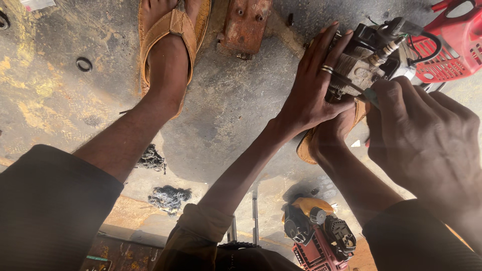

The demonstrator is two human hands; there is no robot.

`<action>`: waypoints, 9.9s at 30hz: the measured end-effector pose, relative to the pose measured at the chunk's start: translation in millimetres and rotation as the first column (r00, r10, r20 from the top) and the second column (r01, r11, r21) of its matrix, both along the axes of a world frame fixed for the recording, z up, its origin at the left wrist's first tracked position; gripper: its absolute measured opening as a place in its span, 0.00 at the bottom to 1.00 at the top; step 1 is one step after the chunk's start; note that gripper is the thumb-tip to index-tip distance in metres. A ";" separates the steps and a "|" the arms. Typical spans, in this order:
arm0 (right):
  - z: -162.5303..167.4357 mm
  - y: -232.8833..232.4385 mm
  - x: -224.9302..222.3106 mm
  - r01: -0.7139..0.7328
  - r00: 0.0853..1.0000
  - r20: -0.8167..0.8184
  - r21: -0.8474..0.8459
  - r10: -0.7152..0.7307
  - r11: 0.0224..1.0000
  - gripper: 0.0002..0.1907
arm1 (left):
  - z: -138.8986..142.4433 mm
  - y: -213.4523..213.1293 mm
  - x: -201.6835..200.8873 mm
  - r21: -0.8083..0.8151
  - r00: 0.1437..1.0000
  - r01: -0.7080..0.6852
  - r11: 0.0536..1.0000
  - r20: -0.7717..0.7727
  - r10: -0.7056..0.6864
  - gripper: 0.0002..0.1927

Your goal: The person uses a screwdriver to loosen and remove screws from a small engine component, detaches a metal cover, and continues unscrewing parts of the engine assembly. The person handles the engine and cover by hand while working on the floor.

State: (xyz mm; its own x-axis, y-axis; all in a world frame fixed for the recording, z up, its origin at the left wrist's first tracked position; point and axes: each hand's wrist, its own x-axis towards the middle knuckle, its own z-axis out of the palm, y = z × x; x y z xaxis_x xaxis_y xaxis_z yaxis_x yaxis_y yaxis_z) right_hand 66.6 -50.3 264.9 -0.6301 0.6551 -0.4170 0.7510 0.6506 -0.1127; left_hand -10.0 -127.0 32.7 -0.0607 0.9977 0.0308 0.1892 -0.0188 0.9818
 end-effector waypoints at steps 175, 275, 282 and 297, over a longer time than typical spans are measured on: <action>5.1 1.1 85.7 0.493 0.782 -0.355 -0.149 -0.512 0.857 0.10 | 53.2 67.7 -55.4 0.175 0.908 0.361 0.916 0.158 -0.388 0.11; -57.8 8.3 111.6 0.363 0.680 -0.613 -0.194 -0.401 0.911 0.16 | 82.2 58.2 -53.3 0.143 0.963 0.267 0.953 0.006 -0.270 0.12; -54.1 12.1 105.6 0.366 0.692 -0.601 -0.187 -0.401 0.911 0.17 | 74.9 62.0 -64.5 0.165 0.858 0.512 0.843 -0.146 -0.492 0.15; -46.6 15.9 87.2 0.368 0.742 -0.539 -0.169 -0.398 0.914 0.16 | 82.9 62.3 -53.7 0.132 0.950 0.298 0.945 0.053 -0.307 0.12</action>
